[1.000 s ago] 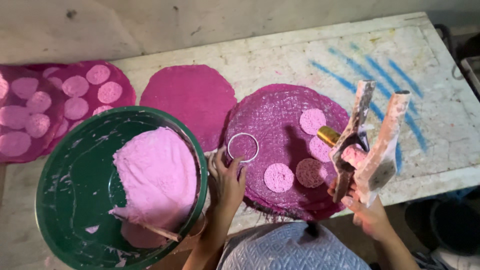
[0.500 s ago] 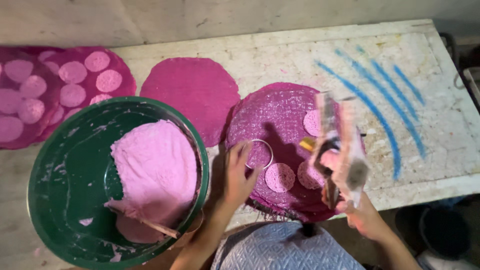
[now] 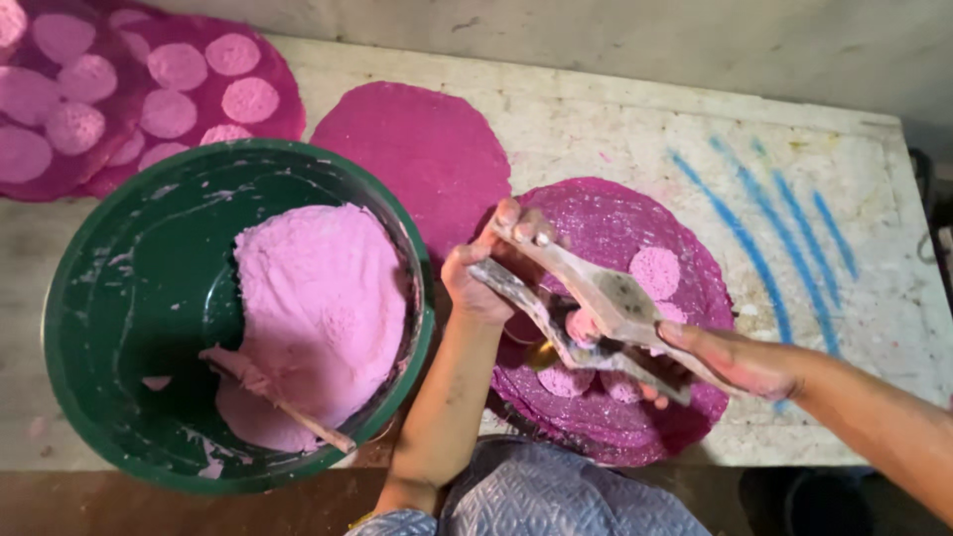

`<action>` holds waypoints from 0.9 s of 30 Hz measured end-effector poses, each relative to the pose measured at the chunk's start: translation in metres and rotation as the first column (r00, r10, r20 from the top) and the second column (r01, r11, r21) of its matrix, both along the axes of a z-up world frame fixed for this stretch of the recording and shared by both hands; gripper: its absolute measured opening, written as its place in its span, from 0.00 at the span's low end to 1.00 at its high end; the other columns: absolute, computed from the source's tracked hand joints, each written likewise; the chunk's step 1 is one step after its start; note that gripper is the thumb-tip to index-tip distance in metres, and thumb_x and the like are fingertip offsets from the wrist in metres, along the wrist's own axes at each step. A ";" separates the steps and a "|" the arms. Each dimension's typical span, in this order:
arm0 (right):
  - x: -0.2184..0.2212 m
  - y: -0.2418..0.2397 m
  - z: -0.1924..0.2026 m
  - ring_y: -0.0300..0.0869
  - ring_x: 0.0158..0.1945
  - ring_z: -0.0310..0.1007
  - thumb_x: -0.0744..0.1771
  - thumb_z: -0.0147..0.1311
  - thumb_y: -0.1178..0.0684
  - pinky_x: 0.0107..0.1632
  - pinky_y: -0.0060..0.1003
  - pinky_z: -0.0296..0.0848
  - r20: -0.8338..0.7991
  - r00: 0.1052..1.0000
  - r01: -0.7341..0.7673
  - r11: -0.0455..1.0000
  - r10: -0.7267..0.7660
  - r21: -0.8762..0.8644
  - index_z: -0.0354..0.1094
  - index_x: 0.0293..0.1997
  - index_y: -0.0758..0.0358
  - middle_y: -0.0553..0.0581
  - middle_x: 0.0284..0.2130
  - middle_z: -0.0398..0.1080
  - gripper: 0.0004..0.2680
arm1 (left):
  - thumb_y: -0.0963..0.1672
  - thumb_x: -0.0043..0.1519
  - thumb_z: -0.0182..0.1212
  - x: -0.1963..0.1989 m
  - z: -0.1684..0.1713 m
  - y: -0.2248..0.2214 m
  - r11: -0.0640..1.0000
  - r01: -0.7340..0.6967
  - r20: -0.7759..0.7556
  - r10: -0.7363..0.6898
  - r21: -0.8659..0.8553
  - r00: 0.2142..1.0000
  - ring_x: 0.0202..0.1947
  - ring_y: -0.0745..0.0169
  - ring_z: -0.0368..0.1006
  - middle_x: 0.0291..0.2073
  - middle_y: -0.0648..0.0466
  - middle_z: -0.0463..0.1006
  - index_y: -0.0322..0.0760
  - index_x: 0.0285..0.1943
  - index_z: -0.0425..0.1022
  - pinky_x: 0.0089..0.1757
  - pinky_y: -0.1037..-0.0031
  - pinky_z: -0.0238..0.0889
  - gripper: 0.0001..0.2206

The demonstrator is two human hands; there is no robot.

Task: The person prepares and shapes starch-based wafers by hand. They scoop a pink paste from a bucket, load it into a handheld shaping tool, and press it onto a large textured disc to create small circular wafers.

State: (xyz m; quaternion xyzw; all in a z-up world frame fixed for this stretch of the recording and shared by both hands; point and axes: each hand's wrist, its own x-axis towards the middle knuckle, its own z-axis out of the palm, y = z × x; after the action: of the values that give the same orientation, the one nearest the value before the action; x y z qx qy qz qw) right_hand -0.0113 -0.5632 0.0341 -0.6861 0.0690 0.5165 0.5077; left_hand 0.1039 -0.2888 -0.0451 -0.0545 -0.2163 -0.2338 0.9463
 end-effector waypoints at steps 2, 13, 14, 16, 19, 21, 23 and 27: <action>0.021 -0.001 0.010 0.44 0.43 0.79 0.68 0.24 0.28 0.51 0.40 0.78 0.015 0.998 -0.055 0.994 0.056 -0.099 0.68 0.54 0.64 0.58 0.38 0.78 0.29 | 0.48 0.55 0.59 0.009 -0.004 -0.003 0.997 -0.069 -0.038 0.067 -0.037 0.997 0.55 0.54 0.67 0.43 0.54 0.70 0.44 0.51 0.67 0.62 0.60 0.56 0.16; 0.054 0.050 0.009 0.42 0.36 0.75 0.64 0.22 0.21 0.45 0.41 0.75 0.149 0.958 -0.144 0.863 0.244 -0.484 0.76 0.45 0.63 0.57 0.29 0.75 0.35 | 0.48 0.64 0.54 0.029 -0.046 0.012 0.957 -0.168 -0.119 0.143 -0.235 0.983 0.44 0.60 0.67 0.37 0.56 0.70 0.43 0.47 0.65 0.59 0.57 0.63 0.09; 0.053 0.052 0.005 0.42 0.36 0.74 0.65 0.23 0.21 0.44 0.41 0.75 0.172 0.959 -0.126 0.882 0.226 -0.454 0.76 0.46 0.63 0.57 0.29 0.75 0.35 | 0.49 0.64 0.54 0.031 -0.049 0.016 0.958 -0.162 -0.110 0.139 -0.235 0.984 0.43 0.61 0.67 0.37 0.56 0.69 0.42 0.47 0.65 0.59 0.57 0.64 0.10; 0.048 0.054 -0.003 0.42 0.35 0.71 0.65 0.26 0.22 0.43 0.41 0.74 0.212 0.960 -0.086 0.914 0.182 -0.395 0.75 0.47 0.63 0.57 0.30 0.73 0.33 | 0.49 0.65 0.54 0.030 -0.051 0.019 0.963 -0.139 -0.099 0.119 -0.231 0.988 0.43 0.60 0.66 0.37 0.56 0.69 0.42 0.46 0.65 0.57 0.58 0.64 0.10; 0.039 0.055 -0.011 0.41 0.34 0.73 0.65 0.27 0.23 0.42 0.39 0.77 0.162 0.985 -0.017 0.968 0.060 -0.251 0.75 0.47 0.63 0.55 0.28 0.75 0.33 | 0.49 0.65 0.53 0.026 -0.046 0.017 0.970 -0.117 -0.111 0.095 -0.211 0.989 0.43 0.60 0.66 0.37 0.56 0.69 0.42 0.46 0.64 0.55 0.58 0.65 0.10; 0.037 0.052 -0.013 0.40 0.33 0.73 0.65 0.26 0.23 0.41 0.39 0.75 0.121 0.991 -0.018 0.957 0.055 -0.291 0.76 0.46 0.64 0.54 0.28 0.75 0.33 | 0.50 0.64 0.51 0.024 -0.038 0.015 0.978 -0.124 -0.136 0.101 -0.169 0.986 0.43 0.59 0.67 0.37 0.56 0.69 0.42 0.46 0.65 0.55 0.57 0.65 0.11; 0.035 0.046 -0.014 0.40 0.33 0.73 0.65 0.26 0.23 0.41 0.38 0.75 0.106 0.994 -0.008 0.956 0.041 -0.292 0.75 0.47 0.62 0.54 0.29 0.75 0.33 | 0.51 0.63 0.48 0.022 -0.028 0.012 0.984 -0.143 -0.168 0.125 -0.103 0.978 0.44 0.59 0.69 0.38 0.55 0.71 0.42 0.46 0.67 0.57 0.56 0.65 0.12; 0.030 0.016 -0.014 0.40 0.34 0.74 0.65 0.27 0.23 0.41 0.39 0.75 0.196 0.978 -0.016 0.963 0.071 -0.270 0.76 0.45 0.61 0.54 0.29 0.77 0.32 | 0.53 0.64 0.37 0.026 -0.022 0.010 0.910 -0.092 -0.342 0.244 0.405 0.907 0.44 0.54 0.72 0.39 0.48 0.74 0.36 0.48 0.73 0.51 0.59 0.67 0.22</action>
State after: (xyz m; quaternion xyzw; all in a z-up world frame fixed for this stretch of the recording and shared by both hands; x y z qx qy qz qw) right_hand 0.0191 -0.5474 0.0202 -0.7989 0.0706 0.4406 0.4034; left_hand 0.1297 -0.2791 -0.0673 0.1040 0.0191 -0.1717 0.9794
